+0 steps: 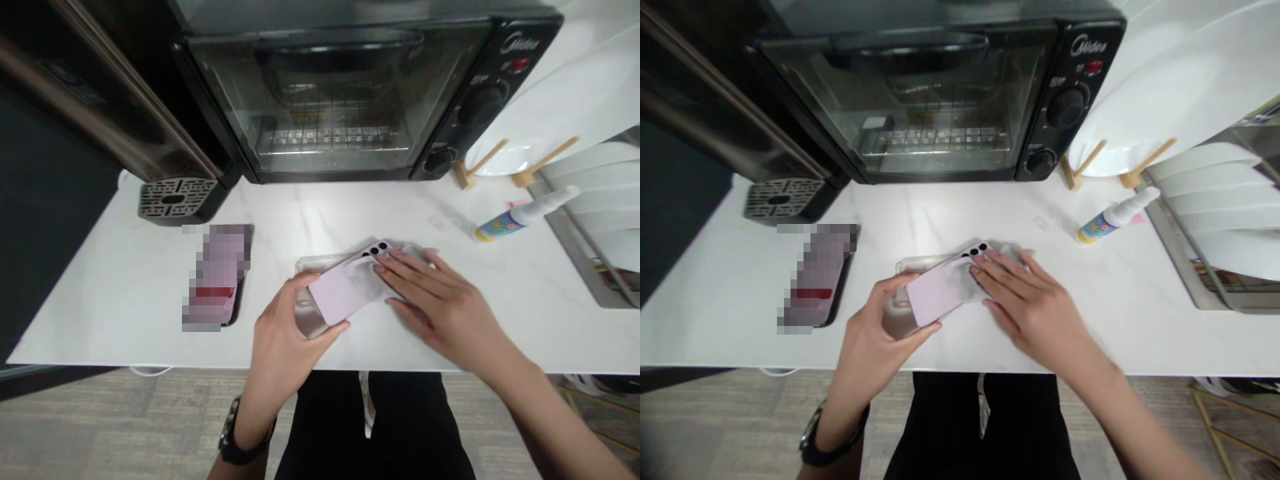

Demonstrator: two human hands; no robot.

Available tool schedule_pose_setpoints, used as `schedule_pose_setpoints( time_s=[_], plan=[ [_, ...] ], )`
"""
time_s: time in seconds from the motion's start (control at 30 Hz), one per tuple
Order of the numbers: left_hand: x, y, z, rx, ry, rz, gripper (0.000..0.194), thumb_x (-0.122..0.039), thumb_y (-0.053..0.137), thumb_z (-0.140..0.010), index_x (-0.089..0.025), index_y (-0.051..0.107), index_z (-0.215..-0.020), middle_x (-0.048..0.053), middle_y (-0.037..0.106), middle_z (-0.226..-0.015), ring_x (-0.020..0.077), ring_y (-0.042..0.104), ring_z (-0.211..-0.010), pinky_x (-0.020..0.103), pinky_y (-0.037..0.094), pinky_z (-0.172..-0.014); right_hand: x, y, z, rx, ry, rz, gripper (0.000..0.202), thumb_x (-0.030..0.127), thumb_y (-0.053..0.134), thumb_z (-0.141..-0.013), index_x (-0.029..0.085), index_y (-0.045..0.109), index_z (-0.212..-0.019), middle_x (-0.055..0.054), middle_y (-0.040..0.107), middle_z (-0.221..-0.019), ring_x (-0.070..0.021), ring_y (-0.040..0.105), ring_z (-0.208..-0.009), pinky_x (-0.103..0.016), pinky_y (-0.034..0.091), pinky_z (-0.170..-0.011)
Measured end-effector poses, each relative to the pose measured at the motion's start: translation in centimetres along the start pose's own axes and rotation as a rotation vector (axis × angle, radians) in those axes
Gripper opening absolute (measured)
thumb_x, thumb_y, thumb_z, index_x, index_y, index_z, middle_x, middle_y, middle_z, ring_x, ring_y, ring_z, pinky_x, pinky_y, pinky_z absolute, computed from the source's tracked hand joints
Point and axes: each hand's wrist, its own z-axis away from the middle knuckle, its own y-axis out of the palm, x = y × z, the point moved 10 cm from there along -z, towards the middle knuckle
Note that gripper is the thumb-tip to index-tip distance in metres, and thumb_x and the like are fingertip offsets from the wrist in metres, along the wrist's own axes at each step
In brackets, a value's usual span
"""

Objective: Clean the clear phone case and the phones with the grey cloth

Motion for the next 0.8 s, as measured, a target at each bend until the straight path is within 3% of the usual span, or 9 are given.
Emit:
schedule_pose_setpoints(
  time_s=[0.13, 0.23, 0.33, 0.4, 0.5, 0.6, 0.7, 0.8],
  plan=[
    [-0.6, -0.1, -0.3, 0.026, 0.053, 0.047, 0.034, -0.034, 0.080, -0.091, -0.028, 0.065, -0.121, 0.004, 0.077, -0.138, 0.0309, 0.072, -0.132, 0.052, 0.052, -0.122, -2.9, -1.7, -1.7, -0.028, -0.099, -0.150, 0.038, 0.028, 0.052, -0.111, 0.029, 0.069, -0.145, 0.000, 0.075, -0.144, -0.0216, 0.067, -0.140, -0.047, 0.050, -0.126],
    [-0.8, -0.2, -0.2, 0.029, 0.084, 0.058, 0.028, -0.035, 0.069, -0.099, -0.028, 0.066, -0.126, 0.002, 0.081, -0.129, 0.0300, 0.077, -0.124, 0.052, 0.052, -0.123, -3.9, -2.7, -4.0, -0.030, -0.075, -0.253, 0.034, 0.039, 0.052, -0.112, 0.028, 0.076, -0.133, -0.002, 0.083, -0.125, -0.0208, 0.079, -0.115, -0.037, 0.062, -0.104],
    [-0.7, -0.3, 0.2, 0.017, 0.093, 0.021, 0.026, -0.034, 0.066, -0.102, -0.027, 0.066, -0.128, 0.000, 0.081, -0.126, 0.0290, 0.076, -0.124, 0.048, 0.052, -0.124, -5.3, -2.8, -6.3, -0.014, 0.014, -0.398, 0.036, 0.048, 0.055, -0.110, 0.023, 0.080, -0.118, -0.004, 0.084, -0.103, -0.0201, 0.079, -0.090, -0.030, 0.061, -0.080],
    [-0.5, -0.3, 0.3, 0.010, 0.084, 0.026, 0.034, -0.032, 0.065, -0.104, -0.028, 0.062, -0.137, 0.000, 0.081, -0.124, 0.0272, 0.075, -0.125, 0.048, 0.050, -0.126, -5.9, -1.9, -7.4, 0.038, 0.039, -0.479, 0.037, 0.047, 0.054, -0.110, 0.021, 0.080, -0.111, -0.004, 0.082, -0.097, -0.0188, 0.077, -0.084, -0.029, 0.058, -0.076],
    [-0.4, 0.2, 0.4, 0.011, 0.110, 0.023, 0.052, -0.033, 0.070, -0.102, -0.031, 0.053, -0.152, 0.001, 0.078, -0.114, 0.0251, 0.076, -0.115, 0.051, 0.053, -0.122, -6.1, -0.3, -8.1, 0.070, 0.038, -0.487, 0.035, 0.042, 0.052, -0.111, 0.020, 0.079, -0.108, -0.005, 0.081, -0.096, -0.0189, 0.076, -0.085, -0.029, 0.057, -0.077],
    [-0.8, 0.3, 0.6, -0.040, 0.193, -0.021, 0.054, -0.038, 0.078, -0.097, -0.033, 0.060, -0.147, 0.002, 0.071, -0.110, 0.0252, 0.074, -0.109, 0.047, 0.061, -0.110, -5.7, -0.1, -7.2, -0.040, 0.025, -0.376, 0.030, 0.035, 0.053, -0.110, 0.020, 0.079, -0.109, -0.008, 0.081, -0.102, -0.0228, 0.076, -0.093, -0.035, 0.059, -0.083],
    [-0.8, 0.3, 0.8, -0.084, 0.204, -0.034, 0.044, -0.038, 0.078, -0.096, -0.034, 0.065, -0.138, 0.006, 0.065, -0.132, 0.0261, 0.071, -0.124, 0.042, 0.062, -0.108, -4.4, -0.7, -4.9, -0.156, 0.057, -0.140, 0.029, 0.024, 0.052, -0.109, 0.019, 0.078, -0.121, -0.012, 0.081, -0.120, -0.0287, 0.075, -0.112, -0.045, 0.060, -0.099],
    [-1.2, 0.7, 0.8, -0.053, 0.220, -0.045, 0.039, -0.036, 0.073, -0.100, -0.033, 0.063, -0.138, 0.006, 0.056, -0.157, 0.0255, 0.065, -0.137, 0.042, 0.057, -0.118, -1.9, -0.3, -2.5, -0.150, 0.093, 0.038, 0.041, 0.017, 0.049, -0.109, 0.018, 0.066, -0.145, -0.012, 0.074, -0.144, -0.0313, 0.067, -0.137, -0.055, 0.052, -0.118]
  ],
)
